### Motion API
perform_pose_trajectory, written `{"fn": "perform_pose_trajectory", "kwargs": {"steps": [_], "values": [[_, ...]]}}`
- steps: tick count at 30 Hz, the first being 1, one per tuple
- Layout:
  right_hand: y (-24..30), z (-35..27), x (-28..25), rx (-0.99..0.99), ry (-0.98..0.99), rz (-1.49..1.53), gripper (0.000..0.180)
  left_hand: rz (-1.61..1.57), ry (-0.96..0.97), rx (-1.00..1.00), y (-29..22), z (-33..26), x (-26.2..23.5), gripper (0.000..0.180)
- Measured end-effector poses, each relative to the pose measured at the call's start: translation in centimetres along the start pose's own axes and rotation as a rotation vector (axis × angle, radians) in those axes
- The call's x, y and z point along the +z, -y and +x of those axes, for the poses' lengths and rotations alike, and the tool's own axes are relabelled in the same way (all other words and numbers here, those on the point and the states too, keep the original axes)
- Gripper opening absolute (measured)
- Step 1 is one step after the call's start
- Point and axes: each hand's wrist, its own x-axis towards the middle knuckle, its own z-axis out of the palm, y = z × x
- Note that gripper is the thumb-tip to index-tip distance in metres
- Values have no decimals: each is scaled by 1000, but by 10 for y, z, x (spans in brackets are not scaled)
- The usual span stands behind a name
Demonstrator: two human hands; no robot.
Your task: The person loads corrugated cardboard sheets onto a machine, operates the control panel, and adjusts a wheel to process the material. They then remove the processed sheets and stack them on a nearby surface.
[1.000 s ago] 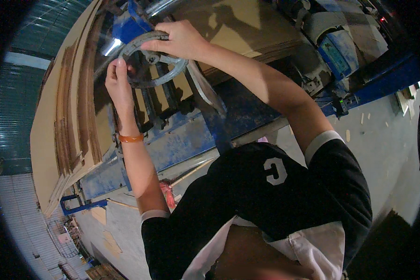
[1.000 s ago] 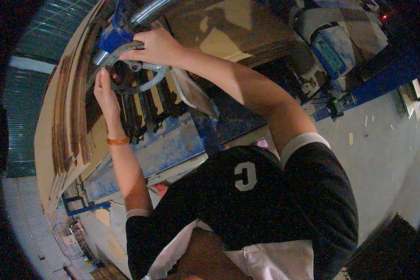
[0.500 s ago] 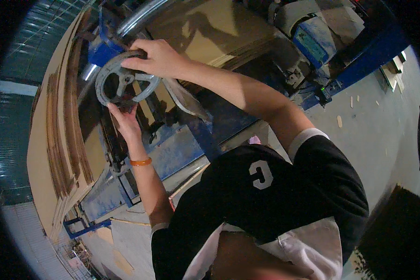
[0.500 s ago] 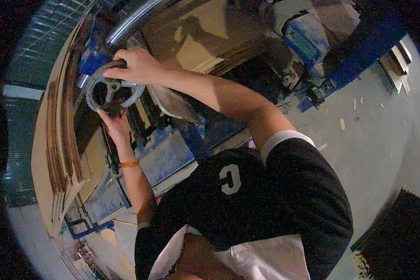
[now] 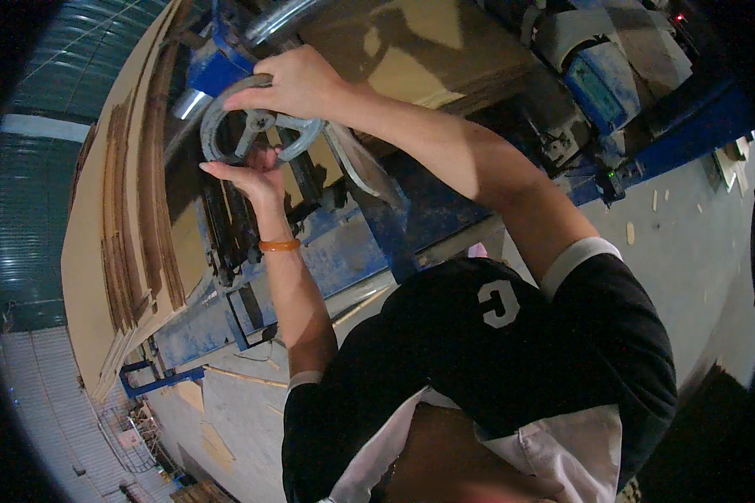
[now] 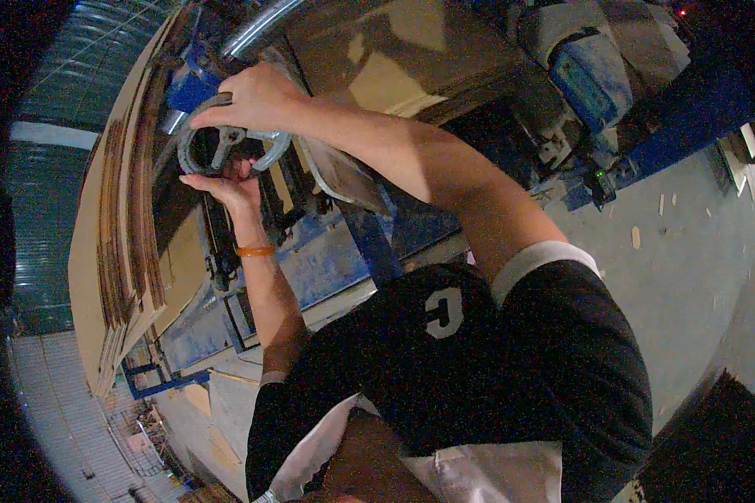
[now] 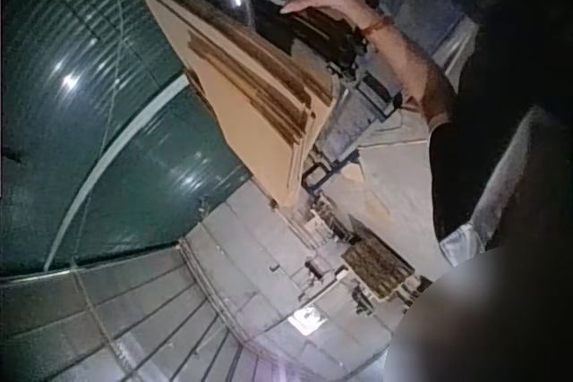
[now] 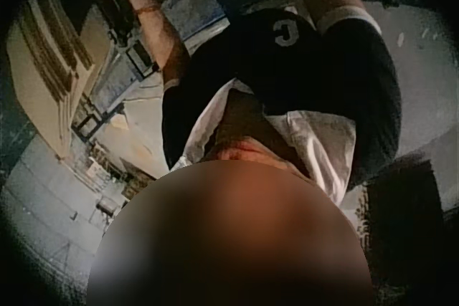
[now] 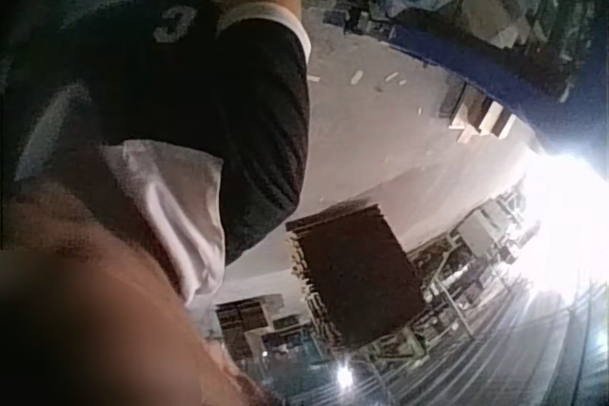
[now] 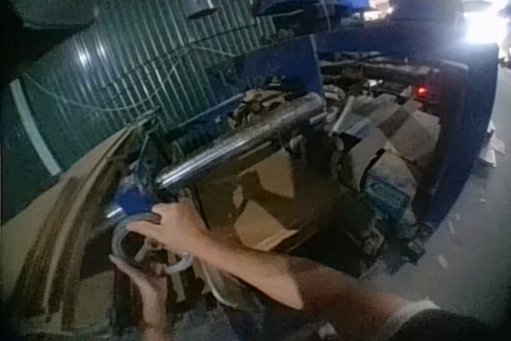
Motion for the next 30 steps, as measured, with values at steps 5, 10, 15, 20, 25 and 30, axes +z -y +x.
{"fn": "perform_pose_trajectory", "kwargs": {"steps": [5,10,15,20,25,30], "values": [[1,-5,-2,84,1,70,62,84,49,40,-8,2,-2,85],[-3,-6,0,22,-22,33,57,85,-9,54,-5,4,-5,83],[-4,-5,4,54,-34,106,62,95,63,55,-8,0,-2,83],[-3,-6,0,54,1,27,54,91,34,74,-11,-3,3,82],[-5,-5,1,47,18,14,52,28,27,28,-8,-2,0,77],[-9,-5,3,40,28,121,48,-30,234,41,-9,3,-13,71]]}}
